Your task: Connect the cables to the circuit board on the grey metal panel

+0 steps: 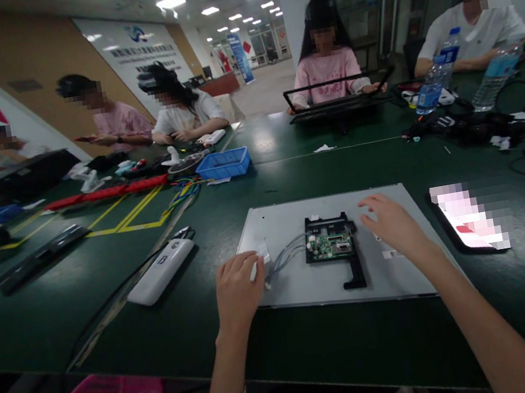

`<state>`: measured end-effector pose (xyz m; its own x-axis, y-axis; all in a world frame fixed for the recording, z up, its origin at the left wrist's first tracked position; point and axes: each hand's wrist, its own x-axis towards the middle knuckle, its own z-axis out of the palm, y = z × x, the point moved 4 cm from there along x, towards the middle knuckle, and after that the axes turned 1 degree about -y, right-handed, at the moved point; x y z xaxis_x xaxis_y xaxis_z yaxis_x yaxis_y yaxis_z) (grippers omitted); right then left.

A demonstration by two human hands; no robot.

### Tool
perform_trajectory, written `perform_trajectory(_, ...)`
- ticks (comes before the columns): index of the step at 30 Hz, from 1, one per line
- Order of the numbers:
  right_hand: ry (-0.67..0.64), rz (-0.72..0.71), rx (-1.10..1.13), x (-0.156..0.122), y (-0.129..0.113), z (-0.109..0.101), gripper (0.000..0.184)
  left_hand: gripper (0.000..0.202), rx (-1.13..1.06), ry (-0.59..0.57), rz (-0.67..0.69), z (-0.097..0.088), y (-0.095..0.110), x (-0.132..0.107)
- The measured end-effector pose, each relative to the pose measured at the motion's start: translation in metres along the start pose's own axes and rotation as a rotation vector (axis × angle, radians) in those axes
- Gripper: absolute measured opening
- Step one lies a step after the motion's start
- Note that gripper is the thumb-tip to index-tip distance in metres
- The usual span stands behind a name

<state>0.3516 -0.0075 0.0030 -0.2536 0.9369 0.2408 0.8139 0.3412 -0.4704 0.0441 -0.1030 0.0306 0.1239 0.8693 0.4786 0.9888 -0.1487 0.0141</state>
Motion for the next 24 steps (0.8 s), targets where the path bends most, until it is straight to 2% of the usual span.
perform_trajectory(5,-0.085,-0.285,-0.012,0.026,-0.058,0.024,0.029,0.016,-0.045,-0.014,0.017,0.002,0.003,0.0)
perform_trajectory(7,-0.106,-0.324,-0.037,0.037,-0.07,0.033,0.025,0.015,-0.063,-0.018,0.029,0.003,0.003,-0.001)
perform_trajectory(10,-0.151,-0.301,-0.089,0.049,-0.079,0.045,0.021,0.014,-0.089,-0.023,0.031,0.005,0.002,-0.002)
perform_trajectory(14,-0.197,-0.183,-0.188,0.053,-0.083,0.051,0.026,0.014,-0.104,-0.03,0.036,0.007,0.0,-0.002)
perform_trajectory(18,-0.174,-0.138,-0.223,0.053,-0.08,0.042,0.032,0.014,-0.104,-0.035,0.033,0.008,-0.001,-0.003)
perform_trajectory(22,-0.133,-0.098,-0.255,0.052,-0.056,0.02,0.025,0.014,-0.121,-0.027,0.03,0.009,-0.002,-0.003)
perform_trajectory(24,-0.063,-0.052,-0.308,0.047,-0.036,0.008,0.027,0.014,-0.129,-0.018,0.022,0.01,-0.003,-0.003)
